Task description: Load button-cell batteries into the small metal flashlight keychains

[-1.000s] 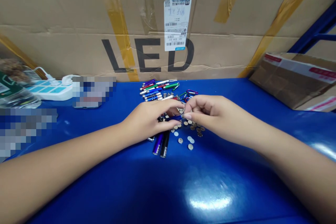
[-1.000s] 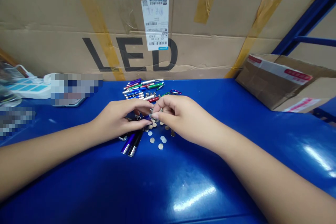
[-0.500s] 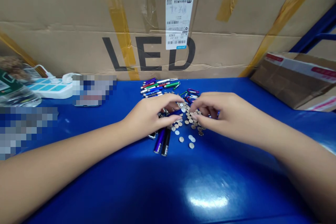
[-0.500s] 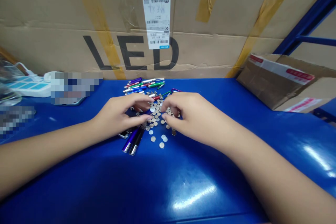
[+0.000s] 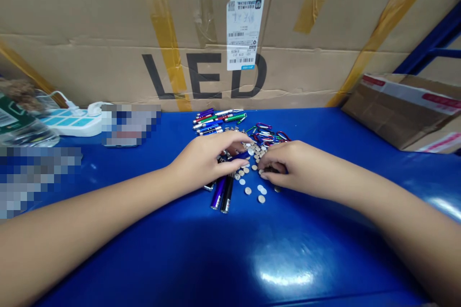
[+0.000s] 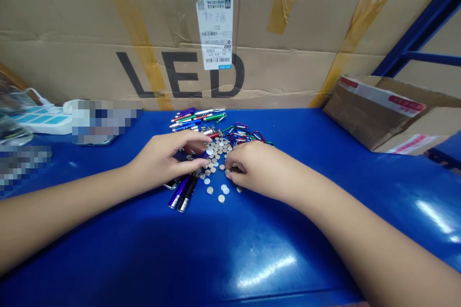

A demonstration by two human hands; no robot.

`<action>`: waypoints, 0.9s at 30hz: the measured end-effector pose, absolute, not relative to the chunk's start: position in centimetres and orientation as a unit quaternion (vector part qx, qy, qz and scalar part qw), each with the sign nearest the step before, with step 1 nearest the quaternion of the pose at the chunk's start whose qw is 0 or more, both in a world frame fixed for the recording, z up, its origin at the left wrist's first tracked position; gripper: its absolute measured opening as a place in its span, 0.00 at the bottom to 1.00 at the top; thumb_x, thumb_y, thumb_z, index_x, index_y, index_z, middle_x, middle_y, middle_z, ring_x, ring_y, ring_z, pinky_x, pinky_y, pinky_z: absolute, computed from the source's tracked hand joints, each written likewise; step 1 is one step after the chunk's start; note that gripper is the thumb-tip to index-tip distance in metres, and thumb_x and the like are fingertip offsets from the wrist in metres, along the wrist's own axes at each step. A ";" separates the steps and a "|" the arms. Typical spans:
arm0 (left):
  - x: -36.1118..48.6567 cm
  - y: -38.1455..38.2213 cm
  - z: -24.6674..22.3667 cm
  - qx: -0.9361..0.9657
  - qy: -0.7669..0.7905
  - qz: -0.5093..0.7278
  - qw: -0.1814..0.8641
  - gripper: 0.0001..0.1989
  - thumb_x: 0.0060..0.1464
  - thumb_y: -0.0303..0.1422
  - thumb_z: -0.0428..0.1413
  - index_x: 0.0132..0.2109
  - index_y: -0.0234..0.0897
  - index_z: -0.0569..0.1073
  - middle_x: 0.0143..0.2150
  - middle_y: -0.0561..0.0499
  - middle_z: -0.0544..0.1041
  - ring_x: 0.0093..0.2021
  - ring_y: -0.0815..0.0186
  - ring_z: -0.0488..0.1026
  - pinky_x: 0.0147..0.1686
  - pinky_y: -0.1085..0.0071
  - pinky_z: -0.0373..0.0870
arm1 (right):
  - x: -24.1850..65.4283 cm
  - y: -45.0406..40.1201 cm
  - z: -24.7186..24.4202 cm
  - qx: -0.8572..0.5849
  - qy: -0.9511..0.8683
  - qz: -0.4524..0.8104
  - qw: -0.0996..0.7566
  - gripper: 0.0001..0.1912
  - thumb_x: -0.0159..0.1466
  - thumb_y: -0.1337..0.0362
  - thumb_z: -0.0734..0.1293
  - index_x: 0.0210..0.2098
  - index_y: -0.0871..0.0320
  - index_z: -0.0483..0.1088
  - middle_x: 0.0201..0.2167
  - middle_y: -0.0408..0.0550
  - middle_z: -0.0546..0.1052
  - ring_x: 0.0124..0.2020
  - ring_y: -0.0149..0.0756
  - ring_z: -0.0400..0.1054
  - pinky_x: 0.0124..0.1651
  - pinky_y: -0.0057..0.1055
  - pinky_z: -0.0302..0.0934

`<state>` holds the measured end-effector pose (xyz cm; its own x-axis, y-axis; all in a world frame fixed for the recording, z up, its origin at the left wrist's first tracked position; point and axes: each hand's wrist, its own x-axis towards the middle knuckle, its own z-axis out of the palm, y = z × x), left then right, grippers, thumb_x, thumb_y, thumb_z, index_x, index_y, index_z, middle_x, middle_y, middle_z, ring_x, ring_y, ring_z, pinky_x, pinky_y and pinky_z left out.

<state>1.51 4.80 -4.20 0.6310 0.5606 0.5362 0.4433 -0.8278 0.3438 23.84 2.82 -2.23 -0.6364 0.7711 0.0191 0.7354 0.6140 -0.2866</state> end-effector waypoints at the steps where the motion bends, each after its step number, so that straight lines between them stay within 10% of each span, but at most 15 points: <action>1: 1.5 4.8 -4.2 0.899 0.279 0.327 0.090 0.16 0.54 0.32 0.60 0.50 0.39 0.70 0.42 0.55 0.78 0.39 0.72 0.77 0.43 0.79 0.72 | 23.7 2.8 -2.1 -0.419 -0.897 0.116 0.080 0.07 0.58 0.70 0.63 0.27 0.56 0.72 0.26 0.42 0.75 0.26 0.30 0.64 0.31 0.28 0.53; 18: 1.5 4.9 -4.3 0.904 0.269 0.322 0.077 0.16 0.54 0.33 0.59 0.51 0.39 0.70 0.42 0.56 0.78 0.39 0.72 0.76 0.43 0.80 0.70 | 23.5 2.6 -2.4 -0.429 -0.892 0.130 0.063 0.06 0.59 0.66 0.64 0.27 0.56 0.72 0.24 0.41 0.74 0.24 0.29 0.62 0.28 0.28 0.51; 27: 1.6 4.6 -4.0 0.901 0.291 0.296 0.125 0.15 0.56 0.34 0.57 0.51 0.41 0.70 0.42 0.55 0.78 0.41 0.70 0.77 0.44 0.77 0.71 | 23.1 2.0 -1.7 -0.417 -0.859 0.061 0.291 0.08 0.61 0.61 0.65 0.37 0.56 0.74 0.19 0.40 0.66 0.23 0.30 0.61 0.28 0.27 0.52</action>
